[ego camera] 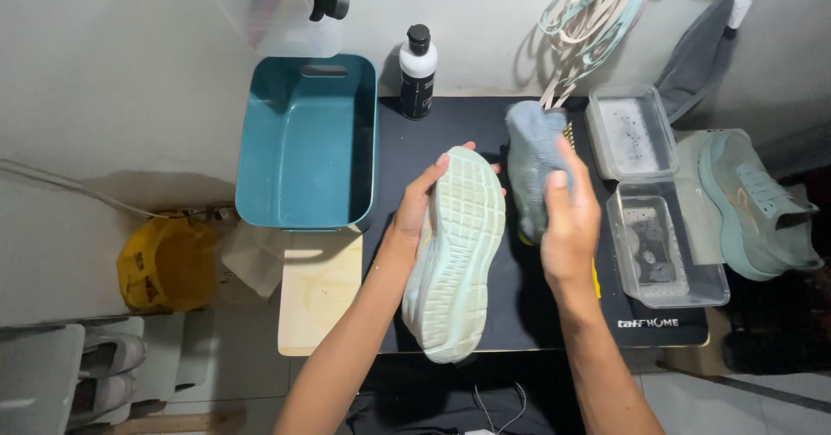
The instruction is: Cleaning the sole of a sneaker using a brush and a cloth at a workstation.
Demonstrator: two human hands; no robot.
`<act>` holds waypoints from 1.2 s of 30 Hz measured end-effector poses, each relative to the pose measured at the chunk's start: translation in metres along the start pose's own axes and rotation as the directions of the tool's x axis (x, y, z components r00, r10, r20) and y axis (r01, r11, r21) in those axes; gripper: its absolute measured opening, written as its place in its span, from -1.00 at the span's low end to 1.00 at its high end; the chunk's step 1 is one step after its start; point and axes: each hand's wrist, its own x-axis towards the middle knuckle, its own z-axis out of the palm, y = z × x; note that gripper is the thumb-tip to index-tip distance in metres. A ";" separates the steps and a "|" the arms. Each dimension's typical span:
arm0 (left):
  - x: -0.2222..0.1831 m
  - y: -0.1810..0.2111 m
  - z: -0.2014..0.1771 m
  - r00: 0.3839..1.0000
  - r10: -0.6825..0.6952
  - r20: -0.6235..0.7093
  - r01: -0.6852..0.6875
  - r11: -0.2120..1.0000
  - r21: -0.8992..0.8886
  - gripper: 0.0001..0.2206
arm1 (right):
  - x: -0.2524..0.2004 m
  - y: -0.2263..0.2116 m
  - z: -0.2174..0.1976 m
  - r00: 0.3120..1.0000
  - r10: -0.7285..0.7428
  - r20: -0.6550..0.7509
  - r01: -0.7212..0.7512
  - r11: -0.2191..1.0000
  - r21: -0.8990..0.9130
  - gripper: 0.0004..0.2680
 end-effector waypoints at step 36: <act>0.004 0.003 -0.001 0.935 0.274 -0.225 -0.255 0.961 0.110 -0.19 | -0.144 -0.026 -0.054 0.645 -0.262 0.718 0.224 0.963 0.150 -0.75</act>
